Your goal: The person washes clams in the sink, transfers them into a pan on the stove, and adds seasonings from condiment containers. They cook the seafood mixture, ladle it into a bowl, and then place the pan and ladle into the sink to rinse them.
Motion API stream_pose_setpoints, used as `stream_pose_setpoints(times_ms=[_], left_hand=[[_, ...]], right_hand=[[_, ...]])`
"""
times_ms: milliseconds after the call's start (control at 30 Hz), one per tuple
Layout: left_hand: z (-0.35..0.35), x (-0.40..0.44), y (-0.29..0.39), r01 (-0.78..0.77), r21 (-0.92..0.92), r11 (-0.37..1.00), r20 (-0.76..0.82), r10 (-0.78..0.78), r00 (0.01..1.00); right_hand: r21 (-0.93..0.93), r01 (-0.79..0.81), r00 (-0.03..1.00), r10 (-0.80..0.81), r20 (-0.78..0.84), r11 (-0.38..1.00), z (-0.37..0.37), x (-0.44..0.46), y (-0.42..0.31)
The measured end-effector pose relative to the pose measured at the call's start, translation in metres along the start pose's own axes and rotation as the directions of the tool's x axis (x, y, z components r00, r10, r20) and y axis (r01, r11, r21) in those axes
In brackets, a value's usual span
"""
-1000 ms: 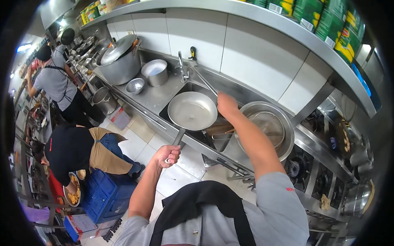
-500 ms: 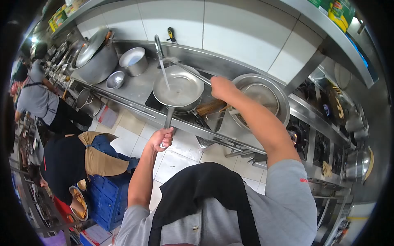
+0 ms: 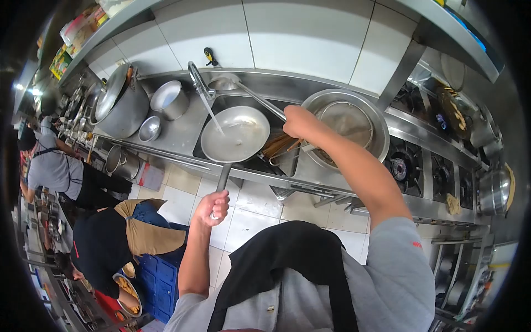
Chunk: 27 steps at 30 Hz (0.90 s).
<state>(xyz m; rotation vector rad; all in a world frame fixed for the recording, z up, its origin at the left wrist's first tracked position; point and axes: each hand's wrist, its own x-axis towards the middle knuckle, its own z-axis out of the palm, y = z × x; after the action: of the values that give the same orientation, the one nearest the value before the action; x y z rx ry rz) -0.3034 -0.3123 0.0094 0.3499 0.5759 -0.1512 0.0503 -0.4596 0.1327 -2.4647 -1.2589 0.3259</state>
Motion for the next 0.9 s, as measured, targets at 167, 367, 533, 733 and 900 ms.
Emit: stream_pose_setpoints(times_ms=[167, 367, 533, 733, 900], left_hand=[[0.014, 0.059, 0.031, 0.141, -0.302, 0.943, 0.187, -0.087, 0.978], [0.016, 0.012, 0.022, 0.021, -0.228, 0.973, 0.103, 0.002, 0.995], [0.020, 0.042, 0.028, -0.039, -0.008, 0.999, -0.102, 0.038, 0.994], [0.004, 0.056, 0.013, -0.084, 0.267, 0.960, -0.333, 0.174, 0.927], [-0.003, 0.061, 0.005, -0.082, 0.422, 0.903, -0.341, 0.242, 0.908]], right_hand=[[-0.034, -0.046, 0.996, 0.048, 0.070, 0.998, 0.008, 0.019, -0.002], [-0.052, 0.048, 0.997, -0.051, -0.060, 0.997, 0.015, 0.009, 0.007], [-0.087, 0.056, 0.998, -0.056, 0.011, 0.995, 0.004, 0.003, 0.003], [-0.160, 0.068, 0.997, -0.059, 0.058, 0.985, 0.029, 0.009, -0.010], [0.004, -0.033, 0.999, 0.033, -0.017, 0.999, 0.065, 0.031, -0.031]])
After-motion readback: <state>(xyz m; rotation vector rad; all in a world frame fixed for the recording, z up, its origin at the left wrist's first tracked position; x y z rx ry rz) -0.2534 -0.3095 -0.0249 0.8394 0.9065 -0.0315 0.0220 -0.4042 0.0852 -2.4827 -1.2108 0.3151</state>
